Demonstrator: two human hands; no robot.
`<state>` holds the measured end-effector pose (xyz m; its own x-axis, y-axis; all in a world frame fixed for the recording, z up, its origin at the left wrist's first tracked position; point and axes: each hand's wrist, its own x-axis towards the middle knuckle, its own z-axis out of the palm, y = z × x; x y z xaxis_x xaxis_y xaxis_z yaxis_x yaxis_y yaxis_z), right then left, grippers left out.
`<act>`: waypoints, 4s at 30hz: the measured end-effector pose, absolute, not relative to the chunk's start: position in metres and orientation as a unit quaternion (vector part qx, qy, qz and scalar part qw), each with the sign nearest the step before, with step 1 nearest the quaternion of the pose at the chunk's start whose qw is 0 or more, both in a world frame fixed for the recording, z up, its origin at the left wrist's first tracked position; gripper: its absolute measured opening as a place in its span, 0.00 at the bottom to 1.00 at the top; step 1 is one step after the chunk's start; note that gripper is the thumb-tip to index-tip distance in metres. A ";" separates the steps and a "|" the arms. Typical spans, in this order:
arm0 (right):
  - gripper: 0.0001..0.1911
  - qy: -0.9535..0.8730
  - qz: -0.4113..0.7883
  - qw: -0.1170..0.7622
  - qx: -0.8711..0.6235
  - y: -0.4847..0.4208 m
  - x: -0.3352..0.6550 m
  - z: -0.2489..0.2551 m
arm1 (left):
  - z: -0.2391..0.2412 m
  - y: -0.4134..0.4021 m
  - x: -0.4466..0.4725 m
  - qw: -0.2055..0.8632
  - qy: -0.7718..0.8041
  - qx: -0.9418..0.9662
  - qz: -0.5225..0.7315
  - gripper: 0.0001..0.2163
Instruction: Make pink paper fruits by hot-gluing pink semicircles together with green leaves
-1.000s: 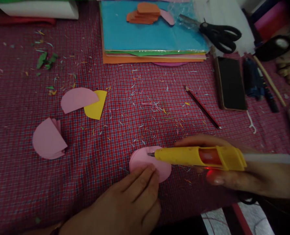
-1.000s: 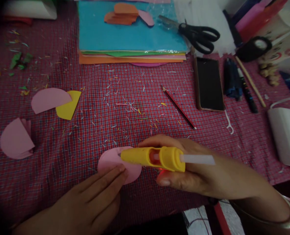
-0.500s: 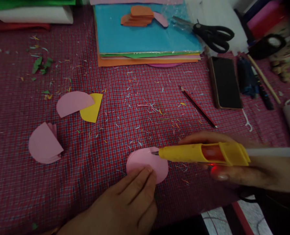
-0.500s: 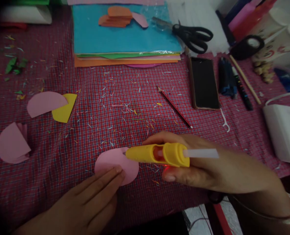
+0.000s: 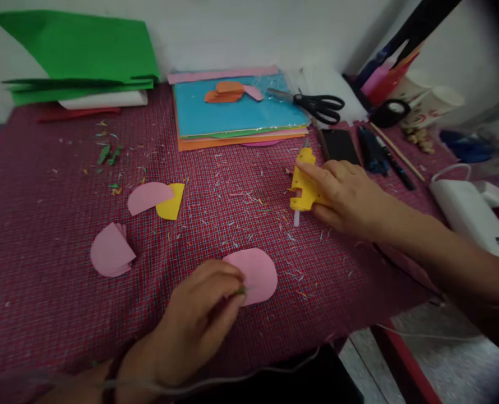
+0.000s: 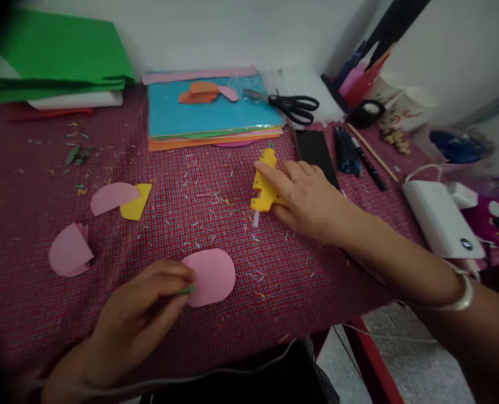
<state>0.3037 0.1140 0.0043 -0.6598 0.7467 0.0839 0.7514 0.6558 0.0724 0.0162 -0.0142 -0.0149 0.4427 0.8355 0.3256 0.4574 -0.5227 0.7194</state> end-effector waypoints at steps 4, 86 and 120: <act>0.35 -0.891 -0.082 0.017 -0.446 0.138 0.319 -0.009 | -0.011 -0.004 0.015 0.437 0.508 0.631 0.390 0.07; 0.06 -0.860 0.423 0.044 -0.283 0.108 0.193 -0.002 | -0.023 -0.045 0.028 0.028 0.333 0.926 0.176 0.12; 0.05 -0.872 0.400 0.046 -0.279 0.105 0.190 -0.002 | -0.017 -0.018 0.007 0.070 0.446 0.851 0.268 0.17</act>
<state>0.1900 0.1054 -0.0025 -0.8404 0.5228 -0.1432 0.4495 0.5245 -0.7231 0.0073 -0.0181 -0.0166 0.4593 0.7962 0.3939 0.7209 -0.5932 0.3583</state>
